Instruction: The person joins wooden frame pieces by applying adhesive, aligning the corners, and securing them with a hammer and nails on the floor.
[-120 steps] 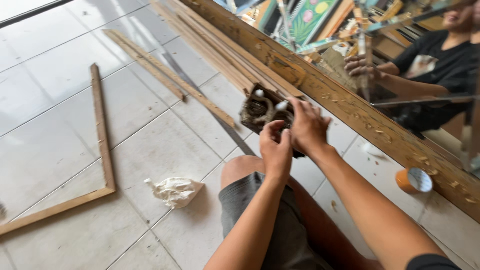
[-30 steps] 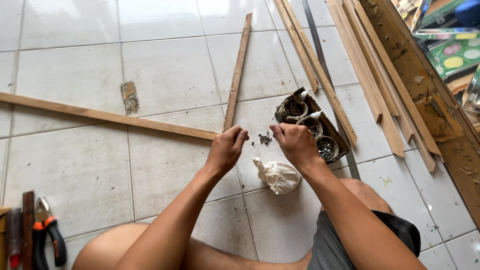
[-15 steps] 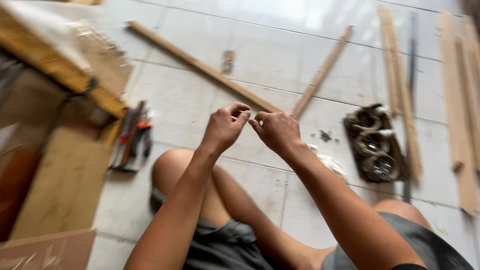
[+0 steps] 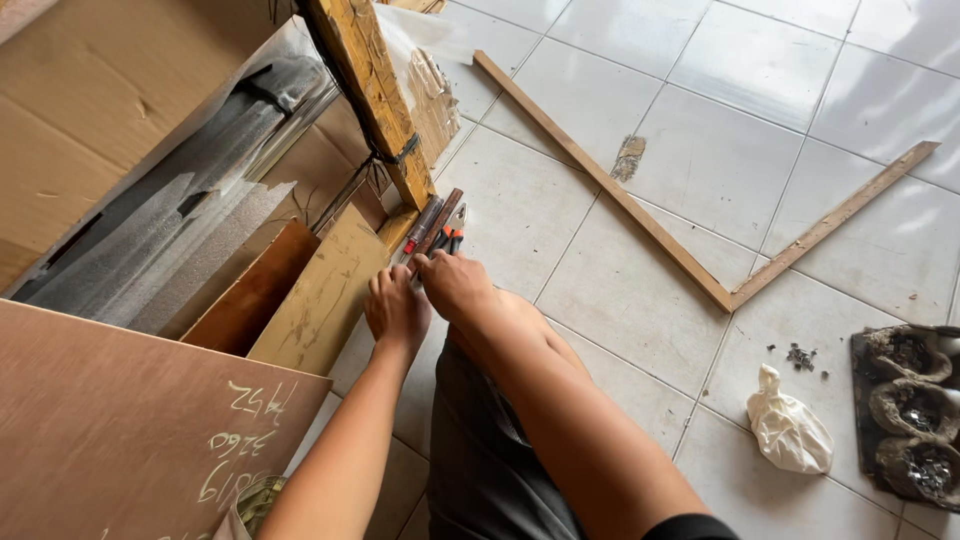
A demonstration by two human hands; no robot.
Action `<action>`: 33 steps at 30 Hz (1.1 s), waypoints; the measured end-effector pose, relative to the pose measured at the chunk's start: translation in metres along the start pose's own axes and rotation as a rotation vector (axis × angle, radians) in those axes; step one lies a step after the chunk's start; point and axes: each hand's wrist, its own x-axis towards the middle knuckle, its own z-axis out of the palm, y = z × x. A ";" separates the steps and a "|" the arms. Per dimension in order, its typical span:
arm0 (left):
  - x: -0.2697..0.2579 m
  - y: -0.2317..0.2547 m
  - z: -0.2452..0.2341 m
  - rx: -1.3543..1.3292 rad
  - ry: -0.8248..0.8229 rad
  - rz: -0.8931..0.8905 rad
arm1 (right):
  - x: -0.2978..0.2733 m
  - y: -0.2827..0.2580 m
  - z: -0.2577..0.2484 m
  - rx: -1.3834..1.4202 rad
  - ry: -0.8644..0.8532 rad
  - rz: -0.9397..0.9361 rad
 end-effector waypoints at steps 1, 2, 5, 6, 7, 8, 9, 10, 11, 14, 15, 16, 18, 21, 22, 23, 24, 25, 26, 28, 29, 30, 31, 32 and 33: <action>0.005 0.011 -0.003 0.106 -0.056 -0.035 | -0.003 0.000 -0.006 -0.060 -0.019 -0.030; 0.009 0.022 -0.005 0.212 -0.111 -0.068 | -0.006 0.001 -0.013 -0.119 -0.039 -0.060; 0.021 0.037 -0.024 0.311 -0.201 -0.079 | -0.002 0.021 -0.015 -0.094 0.012 -0.020; 0.023 0.035 -0.021 0.309 -0.202 -0.076 | -0.003 0.022 -0.017 -0.095 0.013 -0.016; 0.025 0.033 -0.019 0.332 -0.228 -0.070 | -0.004 0.022 -0.019 -0.141 0.078 -0.036; 0.027 0.032 -0.016 0.355 -0.255 -0.063 | -0.005 0.023 -0.021 -0.187 0.144 -0.055; 0.028 0.045 -0.036 0.350 -0.253 -0.054 | -0.016 0.013 -0.035 -0.192 0.150 -0.047; 0.028 0.058 -0.056 0.331 -0.244 -0.035 | -0.028 0.002 -0.049 -0.277 0.291 -0.113; 0.027 0.069 -0.077 0.313 -0.237 -0.015 | -0.042 -0.010 -0.062 -0.363 0.431 -0.178; 0.036 0.099 -0.111 0.340 0.001 0.257 | -0.045 -0.003 -0.055 -0.419 0.781 -0.280; 0.042 0.111 -0.120 0.330 -0.009 0.277 | -0.050 0.014 -0.056 -0.427 0.779 -0.256; 0.047 0.123 -0.127 0.256 0.042 0.418 | -0.056 0.032 -0.057 -0.433 0.794 -0.196; 0.056 0.164 -0.139 0.160 0.092 0.587 | -0.082 0.072 -0.081 -0.457 0.818 -0.105; 0.039 0.252 -0.152 0.044 -0.024 0.830 | -0.166 0.129 -0.144 -0.078 0.478 0.123; 0.027 0.282 -0.156 -0.109 -0.043 0.923 | -0.196 0.143 -0.167 -0.033 0.454 0.276; 0.016 0.312 -0.160 -0.261 -0.062 1.009 | -0.225 0.156 -0.190 0.015 0.430 0.424; 0.009 0.331 -0.143 -0.275 -0.066 1.031 | -0.249 0.194 -0.188 0.010 0.442 0.446; -0.002 0.350 -0.126 -0.373 -0.136 1.032 | -0.276 0.232 -0.184 -0.014 0.389 0.658; -0.013 0.369 -0.108 -0.470 -0.208 1.031 | -0.304 0.269 -0.180 -0.036 0.334 0.870; -0.025 0.396 -0.056 -0.490 -0.292 1.025 | -0.350 0.319 -0.158 -0.004 0.397 0.967; -0.035 0.407 -0.030 -0.491 -0.375 0.996 | -0.376 0.342 -0.143 0.035 0.448 1.039; -0.044 0.415 -0.014 -0.505 -0.393 1.009 | -0.390 0.365 -0.124 0.031 0.446 1.065; -0.050 0.420 0.001 -0.473 -0.440 0.994 | -0.399 0.387 -0.105 0.079 0.460 1.086; -0.054 0.425 0.016 -0.440 -0.486 0.980 | -0.408 0.410 -0.085 0.127 0.474 1.105; -0.065 0.421 0.027 -0.445 -0.498 0.988 | -0.411 0.387 -0.090 0.128 0.474 1.121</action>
